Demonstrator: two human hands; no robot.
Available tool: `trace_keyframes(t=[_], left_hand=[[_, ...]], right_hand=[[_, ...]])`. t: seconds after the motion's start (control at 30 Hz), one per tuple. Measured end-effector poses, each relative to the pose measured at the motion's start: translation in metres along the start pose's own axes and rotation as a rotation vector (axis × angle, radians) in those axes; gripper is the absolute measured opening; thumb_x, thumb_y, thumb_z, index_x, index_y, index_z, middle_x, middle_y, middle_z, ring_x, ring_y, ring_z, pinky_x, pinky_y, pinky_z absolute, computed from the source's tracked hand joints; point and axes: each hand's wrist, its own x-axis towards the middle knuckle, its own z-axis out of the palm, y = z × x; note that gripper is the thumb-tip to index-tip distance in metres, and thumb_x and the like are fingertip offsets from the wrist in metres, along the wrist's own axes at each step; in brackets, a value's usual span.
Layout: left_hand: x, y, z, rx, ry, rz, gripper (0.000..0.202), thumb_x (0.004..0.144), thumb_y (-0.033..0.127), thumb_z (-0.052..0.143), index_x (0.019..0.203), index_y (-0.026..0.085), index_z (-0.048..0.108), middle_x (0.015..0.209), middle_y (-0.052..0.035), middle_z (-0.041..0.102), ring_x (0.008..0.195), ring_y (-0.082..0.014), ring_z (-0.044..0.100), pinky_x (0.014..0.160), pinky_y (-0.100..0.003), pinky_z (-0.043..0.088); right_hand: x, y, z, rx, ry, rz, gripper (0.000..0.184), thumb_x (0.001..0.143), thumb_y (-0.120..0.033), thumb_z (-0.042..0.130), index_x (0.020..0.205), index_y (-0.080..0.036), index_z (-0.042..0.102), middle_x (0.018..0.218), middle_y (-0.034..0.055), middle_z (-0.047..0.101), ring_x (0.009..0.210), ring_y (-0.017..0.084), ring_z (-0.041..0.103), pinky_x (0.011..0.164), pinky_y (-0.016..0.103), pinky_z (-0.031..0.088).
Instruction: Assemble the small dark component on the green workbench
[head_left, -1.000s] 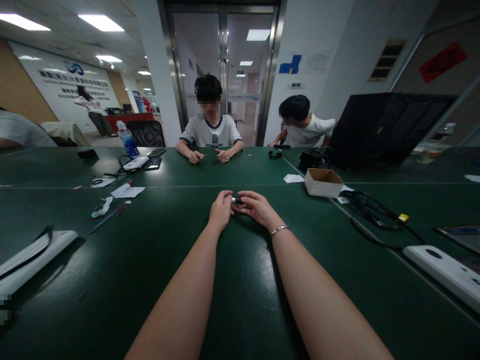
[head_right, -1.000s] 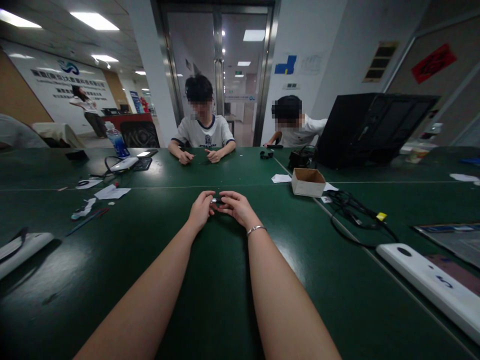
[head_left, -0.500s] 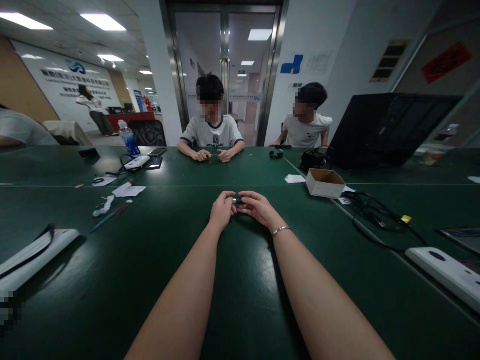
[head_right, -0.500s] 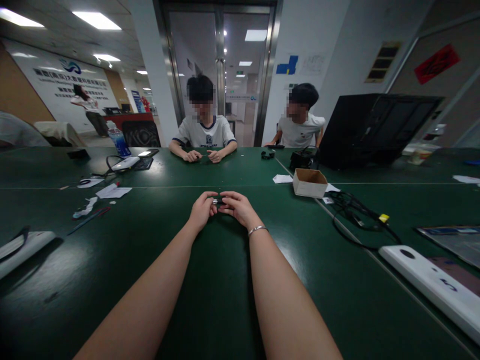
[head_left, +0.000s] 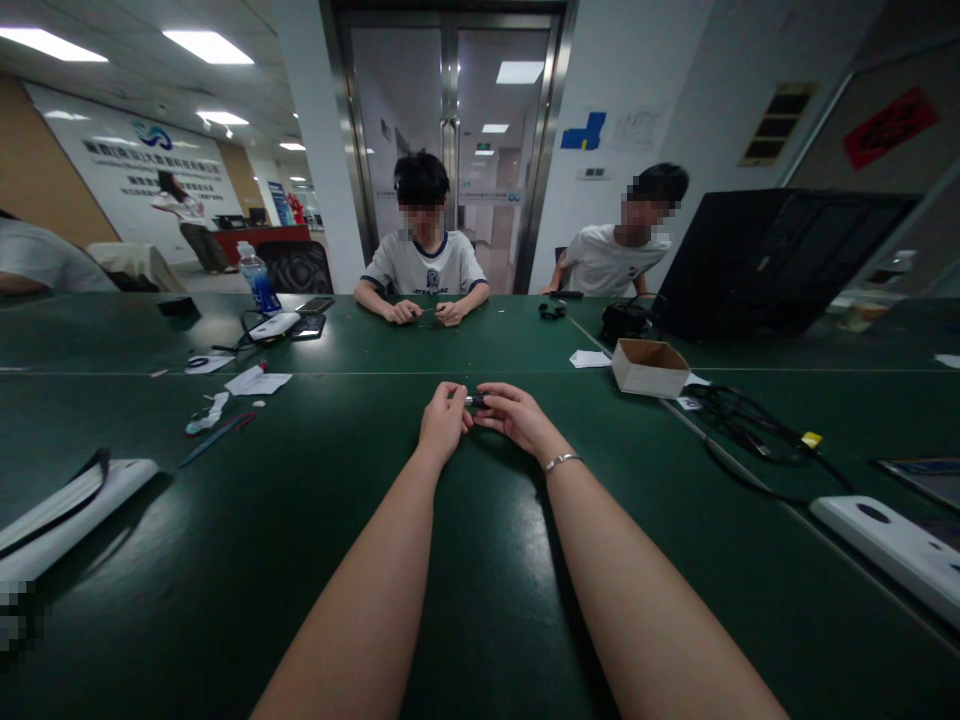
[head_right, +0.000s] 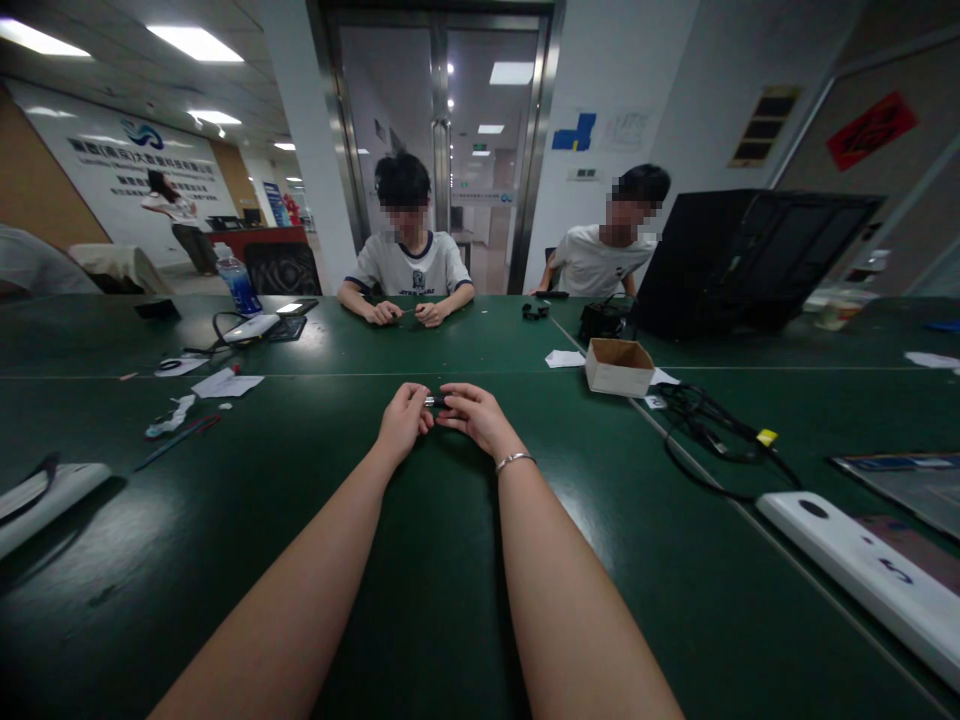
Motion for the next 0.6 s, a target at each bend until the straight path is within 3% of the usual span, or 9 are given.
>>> trace_keyframes(t=[0.17,0.4,0.6], left_hand=[[0.0006,-0.0009,-0.0006,-0.03,0.0,-0.005,0.014,0.086,0.028,0.049,0.096,0.019,0.052,0.059,0.0044,0.058,0.046,-0.0086,0.052,0.048,-0.018,0.037],[0.0007,-0.0015,0.0013,-0.071,0.003,0.013,0.021,0.087,0.039,0.051,0.09,0.018,0.052,0.052,0.0046,0.055,0.042,-0.0096,0.05,0.045,-0.019,0.036],[0.0013,0.0032,-0.0014,-0.17,0.032,-0.007,0.035,0.079,0.05,0.062,0.081,0.015,0.055,0.059,-0.001,0.062,0.045,-0.0087,0.051,0.045,-0.018,0.036]], right_hand=[[0.0008,0.0003,0.0001,-0.005,0.016,-0.001,0.018,0.079,-0.006,0.067,0.093,-0.017,0.07,0.08,0.0031,0.07,0.064,0.013,0.069,0.066,0.026,0.061],[0.0018,0.0013,-0.0012,0.003,0.009,0.005,0.018,0.078,-0.007,0.07,0.093,-0.016,0.069,0.081,0.0036,0.071,0.064,0.014,0.069,0.065,0.026,0.061],[0.0019,0.0027,-0.002,0.005,-0.04,-0.008,0.021,0.076,-0.01,0.074,0.095,-0.017,0.069,0.086,0.004,0.07,0.072,0.017,0.071,0.071,0.029,0.061]])
